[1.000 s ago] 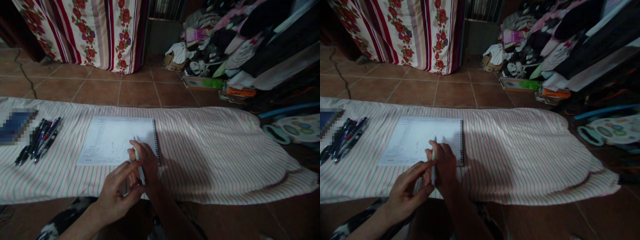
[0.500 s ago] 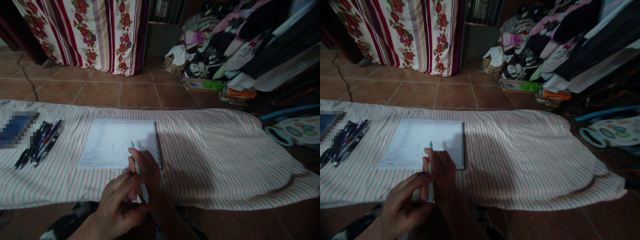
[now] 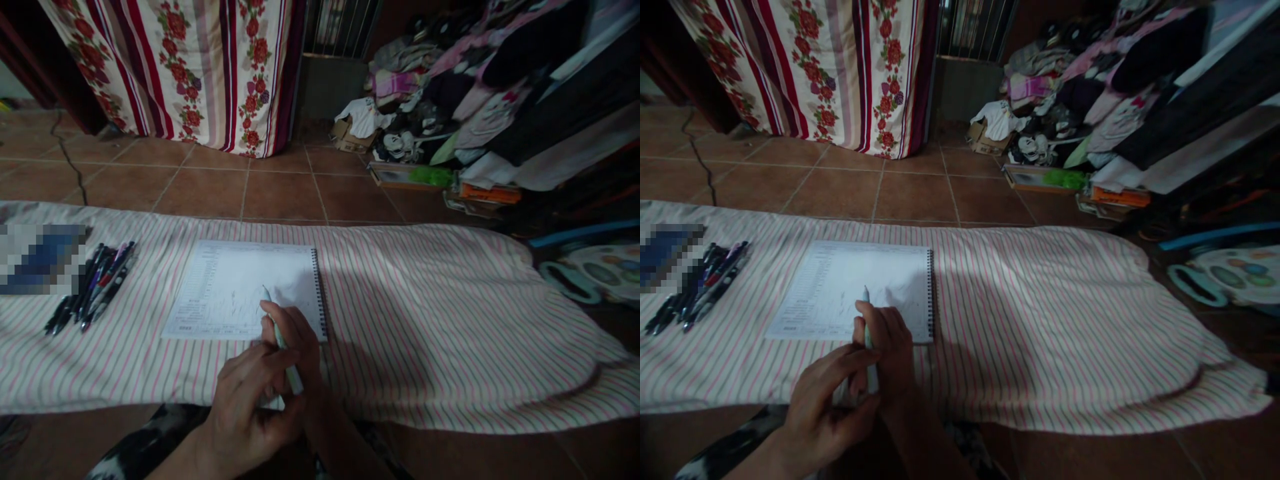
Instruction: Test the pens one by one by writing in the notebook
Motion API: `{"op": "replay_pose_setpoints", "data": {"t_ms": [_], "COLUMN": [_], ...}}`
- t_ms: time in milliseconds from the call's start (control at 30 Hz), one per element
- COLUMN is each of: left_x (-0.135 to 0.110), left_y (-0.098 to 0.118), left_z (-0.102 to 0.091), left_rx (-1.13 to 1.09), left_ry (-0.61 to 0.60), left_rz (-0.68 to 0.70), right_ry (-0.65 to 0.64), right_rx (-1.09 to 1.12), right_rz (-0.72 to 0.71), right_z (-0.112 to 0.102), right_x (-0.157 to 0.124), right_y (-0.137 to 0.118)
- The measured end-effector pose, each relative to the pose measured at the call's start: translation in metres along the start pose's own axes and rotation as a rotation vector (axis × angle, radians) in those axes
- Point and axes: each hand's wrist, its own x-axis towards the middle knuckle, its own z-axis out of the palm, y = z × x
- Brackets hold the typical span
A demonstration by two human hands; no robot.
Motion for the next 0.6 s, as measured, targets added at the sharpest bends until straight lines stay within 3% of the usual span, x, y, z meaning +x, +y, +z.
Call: {"op": "replay_pose_setpoints", "data": {"t_ms": [167,433,600], "left_x": [0.000,-0.003,-0.003], "left_y": [-0.001,-0.001,-0.001], "left_z": [0.003,0.002,0.002], "left_rx": [-0.037,-0.039,-0.031], "left_ry": [-0.014,-0.039,-0.038], "left_rz": [-0.006,-0.008,0.016], "right_ry": [0.124,0.170,0.170], "right_rx": [0.027,0.019,0.092], "right_rz": [-0.067,-0.094,0.013], "right_z": [0.009,0.011,0.010], "right_x": [-0.005,-0.006,-0.009], "right_y": [0.009,0.010,0.004]}}
